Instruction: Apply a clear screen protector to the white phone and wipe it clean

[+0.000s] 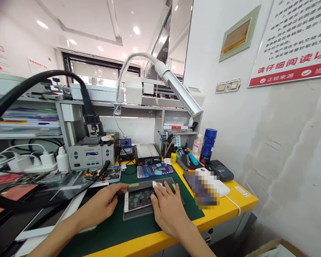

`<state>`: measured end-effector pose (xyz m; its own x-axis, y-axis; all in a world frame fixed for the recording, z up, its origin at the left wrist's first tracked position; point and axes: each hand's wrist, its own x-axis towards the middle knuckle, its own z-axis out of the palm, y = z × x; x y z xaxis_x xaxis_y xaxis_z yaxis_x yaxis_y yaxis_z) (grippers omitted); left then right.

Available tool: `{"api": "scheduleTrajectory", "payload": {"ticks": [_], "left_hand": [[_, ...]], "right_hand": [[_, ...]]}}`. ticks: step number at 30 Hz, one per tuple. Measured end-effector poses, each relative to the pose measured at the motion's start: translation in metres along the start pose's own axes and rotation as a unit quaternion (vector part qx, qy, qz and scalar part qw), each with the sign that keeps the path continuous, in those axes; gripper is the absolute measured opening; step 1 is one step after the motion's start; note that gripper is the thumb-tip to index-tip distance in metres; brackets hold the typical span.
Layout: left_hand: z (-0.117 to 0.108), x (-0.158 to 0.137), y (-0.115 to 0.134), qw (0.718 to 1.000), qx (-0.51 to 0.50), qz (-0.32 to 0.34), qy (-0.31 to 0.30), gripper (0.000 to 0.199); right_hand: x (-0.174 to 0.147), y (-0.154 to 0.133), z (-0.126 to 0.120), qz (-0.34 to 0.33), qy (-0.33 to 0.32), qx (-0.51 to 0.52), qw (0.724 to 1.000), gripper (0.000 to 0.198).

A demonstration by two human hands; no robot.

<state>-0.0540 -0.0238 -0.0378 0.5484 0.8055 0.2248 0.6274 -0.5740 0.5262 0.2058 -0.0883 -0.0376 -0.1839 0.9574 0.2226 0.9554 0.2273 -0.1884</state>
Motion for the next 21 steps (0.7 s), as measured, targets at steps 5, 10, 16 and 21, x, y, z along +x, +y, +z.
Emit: {"api": "scheduleTrajectory", "payload": {"ticks": [5,10,16,21], "left_hand": [[-0.001,-0.001,0.001,1.000,-0.007,0.004,0.002,0.052],[-0.002,-0.002,0.003,1.000,0.001,0.010,0.009,0.051],[-0.002,-0.002,0.005,1.000,0.015,0.014,0.014,0.050],[-0.003,-0.004,0.006,1.000,0.021,0.017,0.016,0.051]], "right_hand": [[0.003,-0.015,0.001,-0.022,-0.009,-0.009,1.000,0.060],[0.006,-0.040,0.004,-0.074,-0.026,0.018,0.997,0.057],[0.014,-0.061,0.002,-0.100,-0.040,0.034,0.994,0.055],[0.007,-0.060,-0.002,-0.113,-0.037,0.016,0.993,0.052]]}}
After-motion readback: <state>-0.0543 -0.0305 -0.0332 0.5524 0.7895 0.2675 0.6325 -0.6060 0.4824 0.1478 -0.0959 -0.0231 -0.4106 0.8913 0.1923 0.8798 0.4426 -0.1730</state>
